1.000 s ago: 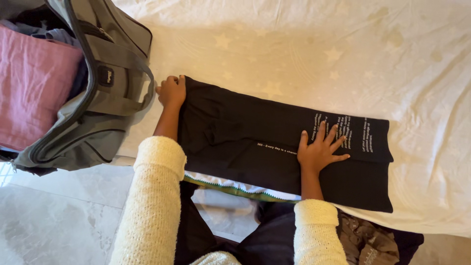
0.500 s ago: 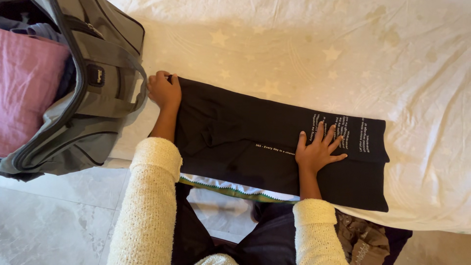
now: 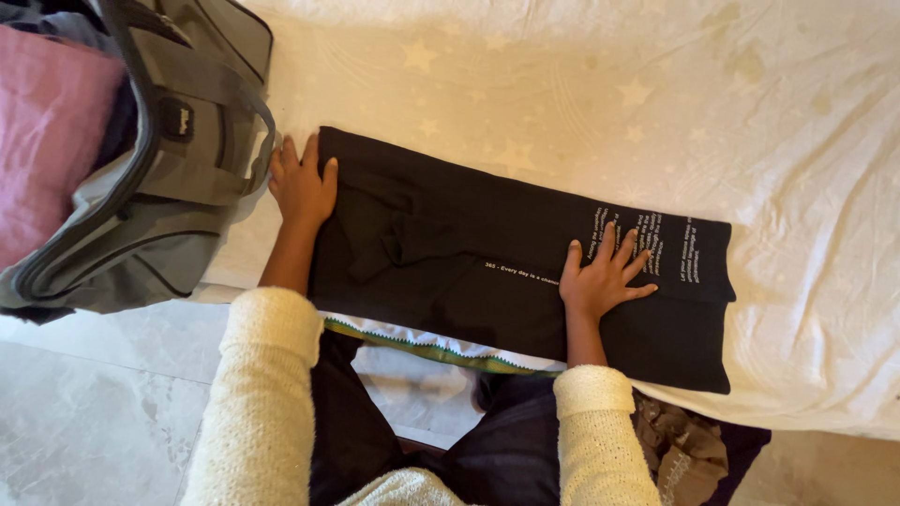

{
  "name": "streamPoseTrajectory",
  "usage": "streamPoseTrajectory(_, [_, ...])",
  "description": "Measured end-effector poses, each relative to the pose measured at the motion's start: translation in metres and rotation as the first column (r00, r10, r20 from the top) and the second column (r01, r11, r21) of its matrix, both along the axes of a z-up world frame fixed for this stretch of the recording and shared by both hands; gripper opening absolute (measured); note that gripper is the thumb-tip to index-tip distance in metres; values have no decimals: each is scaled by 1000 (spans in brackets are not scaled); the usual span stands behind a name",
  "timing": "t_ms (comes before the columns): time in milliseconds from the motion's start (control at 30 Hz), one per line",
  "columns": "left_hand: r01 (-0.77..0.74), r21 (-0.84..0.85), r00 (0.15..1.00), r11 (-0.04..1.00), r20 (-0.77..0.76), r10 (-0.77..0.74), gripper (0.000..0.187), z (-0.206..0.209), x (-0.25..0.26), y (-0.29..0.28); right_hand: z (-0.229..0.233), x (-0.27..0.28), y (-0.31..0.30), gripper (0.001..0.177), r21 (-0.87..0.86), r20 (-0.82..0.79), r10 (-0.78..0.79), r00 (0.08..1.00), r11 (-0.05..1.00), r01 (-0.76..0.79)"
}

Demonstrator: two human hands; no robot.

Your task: The person folds a black shirt on a bed by turning in the sides and bottom, then smoothing the fabric by hand.

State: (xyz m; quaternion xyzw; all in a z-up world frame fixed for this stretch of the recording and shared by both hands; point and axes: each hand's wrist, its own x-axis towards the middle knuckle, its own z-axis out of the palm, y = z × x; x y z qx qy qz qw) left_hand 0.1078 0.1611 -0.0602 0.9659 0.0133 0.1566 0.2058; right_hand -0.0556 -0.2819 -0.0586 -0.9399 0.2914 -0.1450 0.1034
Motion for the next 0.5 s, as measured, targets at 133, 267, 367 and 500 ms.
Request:
streamPoseTrajectory(133, [100, -129, 991, 987, 105, -86, 40, 9, -54, -1, 1, -1, 2, 67, 0, 4, -4, 1000, 1000, 4])
streamPoseTrajectory(267, [194, -142, 980, 971, -22, -199, 43, 31, -129, -26, 0, -1, 1, 67, -5, 16, 3, 1000, 1000, -3])
streamPoseTrajectory(367, [199, -157, 978, 967, -27, -206, 47, 43, -162, -34, -3, -4, 0, 65, -13, 31, 10, 999, 1000, -10])
streamPoseTrajectory(500, [108, -185, 994, 977, 22, -106, 21, 45, -176, -36, -10, -8, -1, 58, -62, 105, 57, 993, 997, -51])
